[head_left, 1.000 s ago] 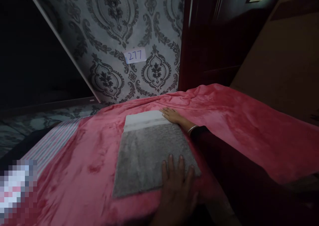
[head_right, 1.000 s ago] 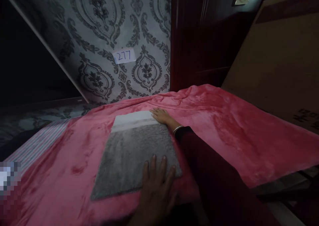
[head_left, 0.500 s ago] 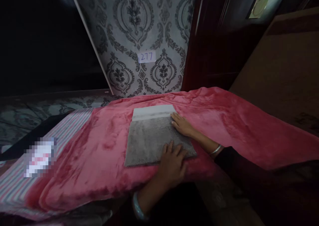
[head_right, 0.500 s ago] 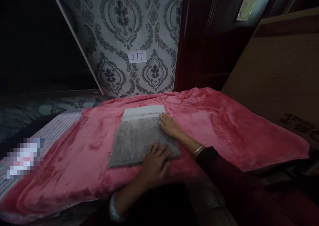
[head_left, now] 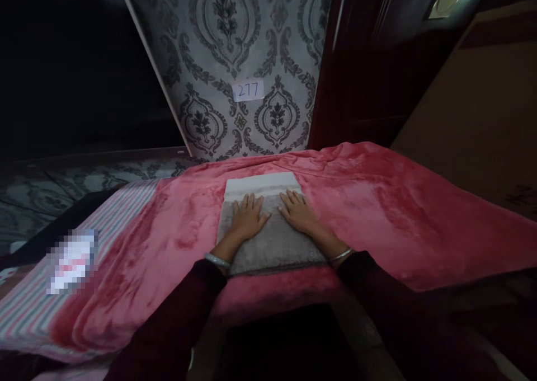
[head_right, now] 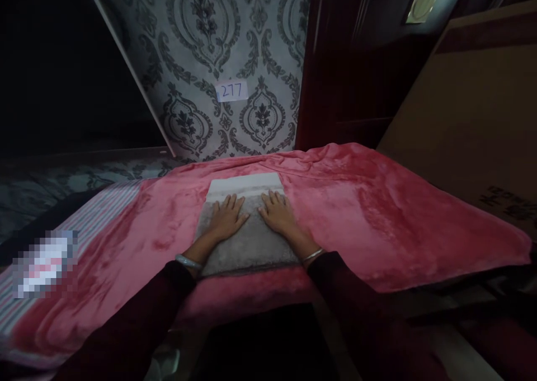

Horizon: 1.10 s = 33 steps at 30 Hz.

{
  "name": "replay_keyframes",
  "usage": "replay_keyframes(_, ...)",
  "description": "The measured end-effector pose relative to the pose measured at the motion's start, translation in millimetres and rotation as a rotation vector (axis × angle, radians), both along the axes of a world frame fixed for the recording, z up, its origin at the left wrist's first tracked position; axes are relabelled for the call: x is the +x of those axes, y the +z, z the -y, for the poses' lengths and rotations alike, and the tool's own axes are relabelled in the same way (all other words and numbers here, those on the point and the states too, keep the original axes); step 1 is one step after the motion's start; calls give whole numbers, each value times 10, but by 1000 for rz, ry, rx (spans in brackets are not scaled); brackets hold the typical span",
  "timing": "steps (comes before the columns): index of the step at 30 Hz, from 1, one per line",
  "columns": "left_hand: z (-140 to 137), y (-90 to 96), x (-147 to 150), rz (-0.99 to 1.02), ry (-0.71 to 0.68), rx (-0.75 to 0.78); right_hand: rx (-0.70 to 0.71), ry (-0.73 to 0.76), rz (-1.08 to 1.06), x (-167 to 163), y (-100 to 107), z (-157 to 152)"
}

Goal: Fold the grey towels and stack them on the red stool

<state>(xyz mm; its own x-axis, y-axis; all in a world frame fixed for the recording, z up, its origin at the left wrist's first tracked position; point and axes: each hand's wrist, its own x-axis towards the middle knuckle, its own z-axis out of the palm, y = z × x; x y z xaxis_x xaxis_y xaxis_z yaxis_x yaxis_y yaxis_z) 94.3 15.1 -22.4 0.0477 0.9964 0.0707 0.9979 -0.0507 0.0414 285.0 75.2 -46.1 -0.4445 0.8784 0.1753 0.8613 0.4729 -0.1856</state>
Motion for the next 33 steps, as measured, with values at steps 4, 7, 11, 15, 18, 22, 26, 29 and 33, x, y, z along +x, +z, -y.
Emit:
replay_keyframes(4,8,9,-22,8,-22,-16,17,-1,-6,40,-35,-36)
replay_keyframes(7,37,13,-140,-16,-1,-16,3,5,-8,59,-38,-61)
replay_keyframes(11,192,-5,-393,-34,71,-34,-6,10,-3,84,-48,-80)
replay_keyframes(15,399,-16,-596,-6,95,-70,-46,25,13,166,-61,-49)
replay_keyframes(18,516,-11,-716,18,89,-101,-113,50,36,325,-74,12)
replay_keyframes(22,639,77,-855,43,73,-158,-164,89,88,593,-30,139)
replay_keyframes(26,735,221,-714,43,83,-122,-189,59,106,586,147,373)
replay_keyframes(29,795,228,-354,37,-71,-21,-94,132,19,332,239,626)
replay_keyframes(33,903,45,54,30,-189,-44,-12,216,20,35,154,940)
